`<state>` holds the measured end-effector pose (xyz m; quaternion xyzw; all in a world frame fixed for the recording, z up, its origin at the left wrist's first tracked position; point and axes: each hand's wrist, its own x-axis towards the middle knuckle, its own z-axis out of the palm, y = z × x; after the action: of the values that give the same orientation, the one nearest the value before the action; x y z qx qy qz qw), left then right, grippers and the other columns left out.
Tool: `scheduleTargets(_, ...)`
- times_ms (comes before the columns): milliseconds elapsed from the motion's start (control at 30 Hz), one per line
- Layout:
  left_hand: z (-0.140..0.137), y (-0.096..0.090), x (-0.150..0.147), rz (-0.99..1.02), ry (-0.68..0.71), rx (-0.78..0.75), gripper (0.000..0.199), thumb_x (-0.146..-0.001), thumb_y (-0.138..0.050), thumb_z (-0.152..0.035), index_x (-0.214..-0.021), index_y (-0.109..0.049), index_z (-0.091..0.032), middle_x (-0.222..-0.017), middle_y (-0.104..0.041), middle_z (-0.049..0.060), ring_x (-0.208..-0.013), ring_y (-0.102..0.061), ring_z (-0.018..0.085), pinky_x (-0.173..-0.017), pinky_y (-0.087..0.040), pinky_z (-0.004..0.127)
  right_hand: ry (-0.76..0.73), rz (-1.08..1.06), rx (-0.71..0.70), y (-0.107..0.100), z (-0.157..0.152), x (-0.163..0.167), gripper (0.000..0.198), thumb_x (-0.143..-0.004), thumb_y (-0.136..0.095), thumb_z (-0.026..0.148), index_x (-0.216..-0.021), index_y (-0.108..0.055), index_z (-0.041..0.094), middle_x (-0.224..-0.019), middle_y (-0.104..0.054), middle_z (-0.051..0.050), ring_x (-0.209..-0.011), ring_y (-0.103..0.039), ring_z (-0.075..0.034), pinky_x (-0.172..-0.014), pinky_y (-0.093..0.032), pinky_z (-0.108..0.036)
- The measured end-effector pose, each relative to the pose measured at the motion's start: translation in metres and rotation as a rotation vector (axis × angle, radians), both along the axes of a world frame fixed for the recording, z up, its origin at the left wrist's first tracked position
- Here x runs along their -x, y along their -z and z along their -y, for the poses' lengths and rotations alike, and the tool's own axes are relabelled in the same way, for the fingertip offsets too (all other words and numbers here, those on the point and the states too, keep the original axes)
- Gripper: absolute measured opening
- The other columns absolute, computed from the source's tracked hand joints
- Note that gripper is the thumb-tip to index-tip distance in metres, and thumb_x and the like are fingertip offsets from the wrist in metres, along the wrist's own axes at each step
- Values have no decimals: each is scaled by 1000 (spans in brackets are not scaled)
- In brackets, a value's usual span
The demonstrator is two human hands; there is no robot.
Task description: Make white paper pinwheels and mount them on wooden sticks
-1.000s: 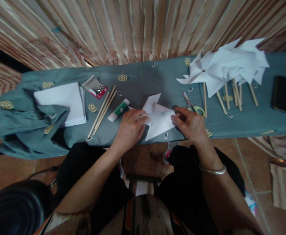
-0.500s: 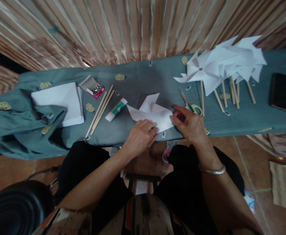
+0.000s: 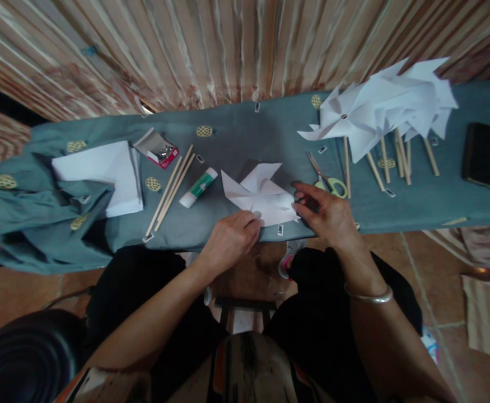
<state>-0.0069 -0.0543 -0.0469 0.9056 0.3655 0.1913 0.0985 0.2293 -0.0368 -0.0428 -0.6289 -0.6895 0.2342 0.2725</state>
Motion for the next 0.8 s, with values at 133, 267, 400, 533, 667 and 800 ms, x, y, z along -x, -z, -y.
scheduleTargets(133, 0, 1, 4, 19, 5, 9, 19, -95, -47, -17, -99, -65, -12, -99, -67, 10, -91, -65, 20, -77, -56, 33, -152, -123, -22, -3, 5, 0, 38, -83, -61, 23, -120, -67, 28, -147, -49, -5, -135, -46, -25, -112, -39, -49)
scheduleTargets(267, 0, -2, 6, 1, 26, 42, 19, -95, -46, -16, -98, -65, -12, -96, -67, 10, -89, -65, 20, -78, -55, 33, -221, -170, 52, -4, 10, 2, 35, -81, -62, 18, -111, -71, 33, -154, -39, 2, -141, -38, -27, -114, -36, -52)
scheduleTargets(400, 0, -5, 7, -23, 44, 64, 18, -93, -48, -15, -96, -65, -12, -94, -67, 9, -86, -64, 20, -76, -55, 32, -280, -185, 69, -4, 12, 4, 29, -77, -67, 15, -96, -76, 35, -152, -42, 4, -141, -39, -30, -115, -33, -56)
scheduleTargets(533, 0, -6, 8, -27, 43, 56, 16, -91, -50, -15, -95, -65, -12, -95, -67, 9, -86, -64, 21, -75, -55, 32, -253, -214, 69, -3, 10, 7, 16, -79, -69, 23, -88, -77, 33, -149, -46, 2, -139, -41, -29, -114, -34, -57)
scheduleTargets(667, 0, -5, 6, -26, 33, 63, 18, -93, -48, -17, -95, -65, -12, -94, -67, 9, -86, -64, 21, -75, -55, 32, -199, -202, 52, -1, 9, 14, 13, -84, -65, 30, -90, -76, 30, -148, -47, 0, -140, -40, -29, -114, -33, -57)
scheduleTargets(800, 3, -4, 5, 17, 15, 65, 20, -94, -47, -17, -105, -63, -12, -100, -68, 10, -90, -65, 21, -79, -56, 33, -147, -149, -42, 5, 9, 24, 14, -87, -60, 29, -87, -74, 28, -143, -53, -1, -141, -38, -28, -115, -33, -56)
